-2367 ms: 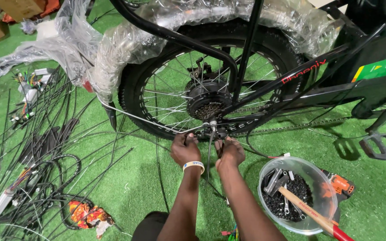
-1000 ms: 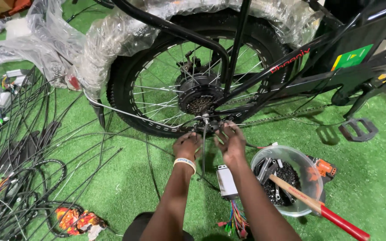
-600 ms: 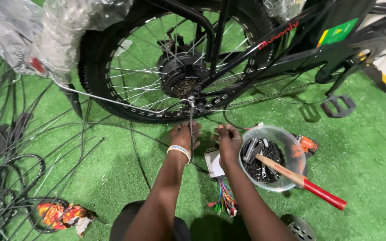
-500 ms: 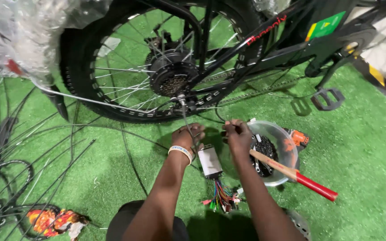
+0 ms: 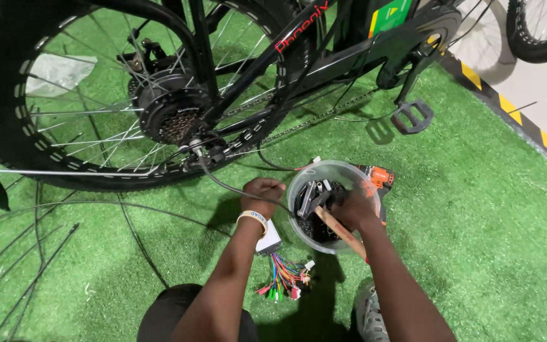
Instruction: The person attaches a silver mudguard to the front wheel of a black electric bicycle using a wrench. They then move to the rear wheel and tighten the axle nuts with the same tool.
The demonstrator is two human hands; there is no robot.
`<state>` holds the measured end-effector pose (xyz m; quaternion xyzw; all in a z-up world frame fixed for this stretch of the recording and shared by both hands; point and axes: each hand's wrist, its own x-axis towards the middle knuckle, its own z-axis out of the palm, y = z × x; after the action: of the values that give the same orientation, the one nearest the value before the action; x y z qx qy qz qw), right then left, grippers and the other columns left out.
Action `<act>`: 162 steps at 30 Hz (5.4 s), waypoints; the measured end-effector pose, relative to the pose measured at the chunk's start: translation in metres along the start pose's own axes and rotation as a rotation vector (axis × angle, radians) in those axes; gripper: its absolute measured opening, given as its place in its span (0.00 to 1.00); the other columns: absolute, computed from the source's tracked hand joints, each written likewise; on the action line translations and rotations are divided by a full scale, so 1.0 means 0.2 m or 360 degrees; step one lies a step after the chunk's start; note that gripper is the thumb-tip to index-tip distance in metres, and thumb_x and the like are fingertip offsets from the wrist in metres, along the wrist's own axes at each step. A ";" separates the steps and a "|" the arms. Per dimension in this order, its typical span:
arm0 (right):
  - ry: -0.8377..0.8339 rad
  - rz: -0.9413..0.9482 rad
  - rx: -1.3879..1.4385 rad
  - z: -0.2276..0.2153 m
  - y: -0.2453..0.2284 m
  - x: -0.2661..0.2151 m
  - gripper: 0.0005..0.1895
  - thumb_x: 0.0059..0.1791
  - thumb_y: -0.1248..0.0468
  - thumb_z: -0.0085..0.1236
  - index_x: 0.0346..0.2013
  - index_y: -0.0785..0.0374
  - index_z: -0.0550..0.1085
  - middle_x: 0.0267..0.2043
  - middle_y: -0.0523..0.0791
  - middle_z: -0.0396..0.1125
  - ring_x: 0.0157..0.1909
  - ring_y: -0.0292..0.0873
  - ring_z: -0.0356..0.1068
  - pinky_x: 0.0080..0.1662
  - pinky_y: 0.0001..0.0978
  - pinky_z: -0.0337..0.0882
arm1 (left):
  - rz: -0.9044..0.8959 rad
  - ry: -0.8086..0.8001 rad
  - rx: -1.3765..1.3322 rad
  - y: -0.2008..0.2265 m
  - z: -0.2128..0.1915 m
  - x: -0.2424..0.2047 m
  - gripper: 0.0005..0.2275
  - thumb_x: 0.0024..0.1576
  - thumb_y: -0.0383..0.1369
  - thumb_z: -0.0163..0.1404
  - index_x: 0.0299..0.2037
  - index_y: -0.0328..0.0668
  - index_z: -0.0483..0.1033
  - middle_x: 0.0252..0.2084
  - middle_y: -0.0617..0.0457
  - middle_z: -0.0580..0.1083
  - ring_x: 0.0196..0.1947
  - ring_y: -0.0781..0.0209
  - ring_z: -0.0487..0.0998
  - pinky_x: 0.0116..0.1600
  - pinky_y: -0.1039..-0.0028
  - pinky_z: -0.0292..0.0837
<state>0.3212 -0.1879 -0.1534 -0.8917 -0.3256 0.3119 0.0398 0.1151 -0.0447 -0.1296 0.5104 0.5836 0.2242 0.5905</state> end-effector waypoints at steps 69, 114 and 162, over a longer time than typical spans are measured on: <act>-0.0426 -0.0044 0.2616 0.05 -1.33 -0.72 0.07 0.52 0.55 0.47 0.44 0.47 0.67 0.30 0.37 0.69 0.22 0.35 0.60 0.24 0.23 0.57 | -0.0075 0.0915 -0.0956 0.34 -0.68 -0.28 0.04 0.50 0.28 0.54 0.35 0.42 0.76 0.26 0.49 0.74 0.22 0.62 0.76 0.21 0.82 0.63; -0.1012 -0.0391 0.2172 -0.19 -1.32 -0.65 0.07 0.45 0.71 0.48 0.37 0.63 0.72 0.26 0.45 0.67 0.20 0.38 0.65 0.20 0.20 0.70 | 0.0000 0.0780 -0.0956 0.35 -0.76 -0.21 0.05 0.56 0.30 0.52 0.38 0.39 0.77 0.28 0.47 0.76 0.21 0.62 0.76 0.25 0.78 0.73; -0.0725 -0.0296 0.2744 0.16 -1.39 -0.63 0.05 0.50 0.68 0.45 0.38 0.56 0.68 0.34 0.42 0.68 0.16 0.30 0.51 0.20 0.18 0.53 | 0.0100 0.0822 -0.0961 0.30 -0.74 -0.19 0.10 0.55 0.24 0.42 0.40 0.31 0.77 0.33 0.45 0.75 0.33 0.60 0.76 0.40 0.69 0.74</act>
<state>0.0733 -0.0501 -0.0359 -0.4385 -0.0491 0.6131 0.6553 -0.0087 -0.0050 -0.0300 0.2583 0.6048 0.5247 0.5406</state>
